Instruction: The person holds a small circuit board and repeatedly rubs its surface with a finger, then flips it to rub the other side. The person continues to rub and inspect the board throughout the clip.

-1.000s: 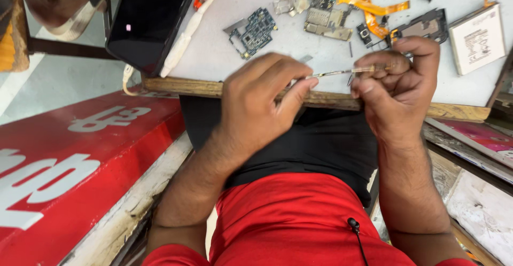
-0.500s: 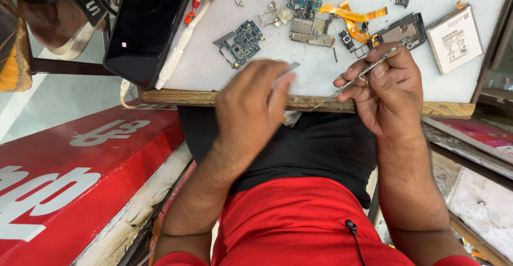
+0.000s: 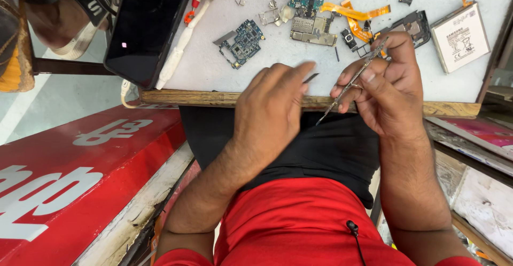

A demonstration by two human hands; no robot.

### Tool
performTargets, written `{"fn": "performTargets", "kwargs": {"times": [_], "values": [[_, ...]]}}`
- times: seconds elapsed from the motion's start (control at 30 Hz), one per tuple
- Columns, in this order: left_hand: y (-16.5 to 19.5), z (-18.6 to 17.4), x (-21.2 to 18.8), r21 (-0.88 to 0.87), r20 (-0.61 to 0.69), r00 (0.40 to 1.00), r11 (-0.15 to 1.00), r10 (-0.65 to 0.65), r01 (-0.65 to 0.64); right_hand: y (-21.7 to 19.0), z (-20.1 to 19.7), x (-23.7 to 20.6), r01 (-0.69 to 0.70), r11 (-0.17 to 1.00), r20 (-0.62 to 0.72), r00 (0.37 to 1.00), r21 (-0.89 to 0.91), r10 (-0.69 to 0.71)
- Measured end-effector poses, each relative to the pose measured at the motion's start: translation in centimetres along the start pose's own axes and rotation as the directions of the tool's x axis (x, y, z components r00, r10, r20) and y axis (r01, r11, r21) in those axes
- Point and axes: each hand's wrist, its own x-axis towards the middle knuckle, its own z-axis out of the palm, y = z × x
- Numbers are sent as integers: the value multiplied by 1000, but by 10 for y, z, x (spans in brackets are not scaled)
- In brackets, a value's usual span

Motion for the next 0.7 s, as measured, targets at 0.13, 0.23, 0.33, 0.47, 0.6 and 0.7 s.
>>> {"fn": "performTargets", "kwargs": {"times": [0.13, 0.23, 0.33, 0.47, 0.6, 0.7], "values": [[12, 4, -4, -157, -30, 999, 988, -13, 8, 2, 2, 2, -1, 1000, 4, 1000, -27, 1], [15, 9, -3, -198, -17, 996, 977, -91, 85, 3, 6, 2, 28, 996, 2, 1000, -81, -28], [13, 16, 0, -209, 20, 986, 963, -167, 168, 5, 8, 0, 58, 993, -11, 998, -100, -59], [5, 21, 2, -147, -70, 992, 985, -104, 93, 5, 6, 1, 45, 994, -39, 998, -96, -49], [-5, 21, 0, -149, -87, 992, 986, -88, 74, 1, 4, 1, 6, 996, -28, 1000, -85, -8], [-10, 21, 1, -107, -112, 991, 992, -77, 65, 0, 5, 1, -3, 989, -20, 1000, -150, 0]]}}
